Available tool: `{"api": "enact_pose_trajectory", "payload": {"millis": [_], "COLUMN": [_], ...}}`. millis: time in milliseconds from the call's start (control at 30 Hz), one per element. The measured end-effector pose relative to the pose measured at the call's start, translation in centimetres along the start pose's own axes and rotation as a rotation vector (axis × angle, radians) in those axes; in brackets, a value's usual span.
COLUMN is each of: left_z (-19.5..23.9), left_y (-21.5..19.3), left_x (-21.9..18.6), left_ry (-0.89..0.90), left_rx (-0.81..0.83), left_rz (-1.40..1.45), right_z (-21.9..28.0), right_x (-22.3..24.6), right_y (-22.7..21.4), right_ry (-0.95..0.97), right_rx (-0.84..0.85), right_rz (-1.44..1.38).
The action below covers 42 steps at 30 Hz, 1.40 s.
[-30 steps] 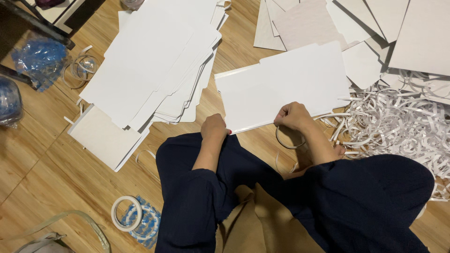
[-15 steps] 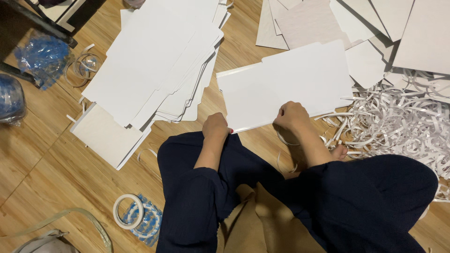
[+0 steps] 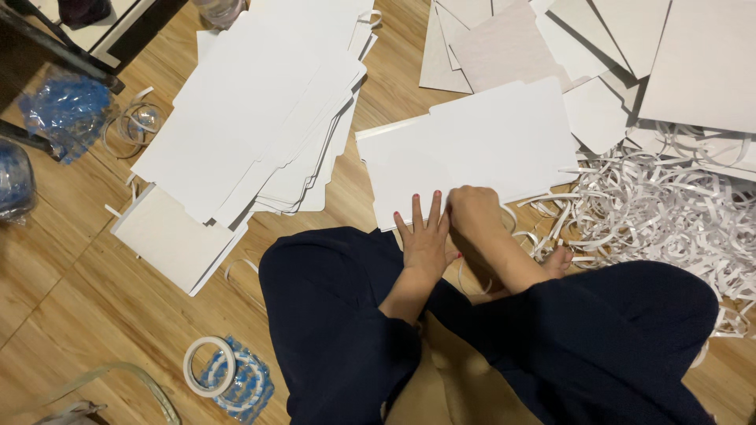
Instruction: The person sits on the floor and assembles white paper boxes by applying adhesive tape to the edges and folding the flaps. They handle stacks of flat paper sheets, tape rolls, and finished boxes, working methodically to construct the items.
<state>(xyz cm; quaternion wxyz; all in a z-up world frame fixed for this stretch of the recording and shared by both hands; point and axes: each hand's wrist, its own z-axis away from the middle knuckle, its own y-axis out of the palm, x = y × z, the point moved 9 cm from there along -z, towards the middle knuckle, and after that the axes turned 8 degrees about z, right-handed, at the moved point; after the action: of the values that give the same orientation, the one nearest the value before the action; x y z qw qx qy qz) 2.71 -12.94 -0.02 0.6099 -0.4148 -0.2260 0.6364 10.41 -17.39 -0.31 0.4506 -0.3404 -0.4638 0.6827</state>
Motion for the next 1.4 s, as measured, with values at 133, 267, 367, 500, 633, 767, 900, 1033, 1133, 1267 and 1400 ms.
{"api": "enact_pose_trajectory", "payload": {"millis": [133, 267, 367, 500, 633, 767, 900, 1033, 1133, 1267, 1400], "left_z": [-2.2, -1.3, -1.6, -1.1, -0.6, -1.4, 0.4, 0.1, -1.4, -3.5, -3.0], "left_y": [2.2, 0.7, -0.9, 0.6, 0.1, 0.7, -1.8, -2.0, 0.3, 1.9, -1.9], "left_x": [0.7, 0.9, 4.3, 10.2, 10.0, 10.6, 11.2, 11.8, 13.8, 15.3, 17.1], "left_ry": [0.007, 0.01, -0.172, -0.529, -0.519, -0.518, -0.512, -0.471, -0.566, -0.579, -0.461], "left_rx": [-0.059, -0.062, -0.269, -0.354, -0.313, -0.338, -0.496, -0.562, -0.619, -0.536, -0.635], "left_rz": [-0.043, 0.059, 0.346, 0.69, 0.72, 0.747, 0.872, 0.972, 1.149, 1.078, 1.006], "right_z": [1.5, 1.5, 2.8, 4.1, 3.5, 3.4, 3.0, 2.9, 3.5, 4.1, 5.0], "right_x": [3.8, -0.4, -1.9, -1.7, -1.6, -1.7, -1.9, -1.8, -1.8, -1.9, -3.3], "right_y": [1.3, -2.4, -3.3, -1.1, 0.3, 0.2, 1.1, 1.5, 0.6, -0.5, -1.7], "right_ry": [-0.224, -0.005, 0.169, 0.238, 0.222, 0.226, 0.218, 0.224, 0.233, 0.255, 0.363], "right_rx": [-0.488, -0.329, 0.07, 0.225, 0.235, 0.221, 0.229, 0.23, 0.207, 0.238, 0.16], "right_rz": [0.66, 0.268, -0.1, -0.145, -0.116, -0.114, -0.096, -0.081, -0.093, -0.163, -0.421]}}
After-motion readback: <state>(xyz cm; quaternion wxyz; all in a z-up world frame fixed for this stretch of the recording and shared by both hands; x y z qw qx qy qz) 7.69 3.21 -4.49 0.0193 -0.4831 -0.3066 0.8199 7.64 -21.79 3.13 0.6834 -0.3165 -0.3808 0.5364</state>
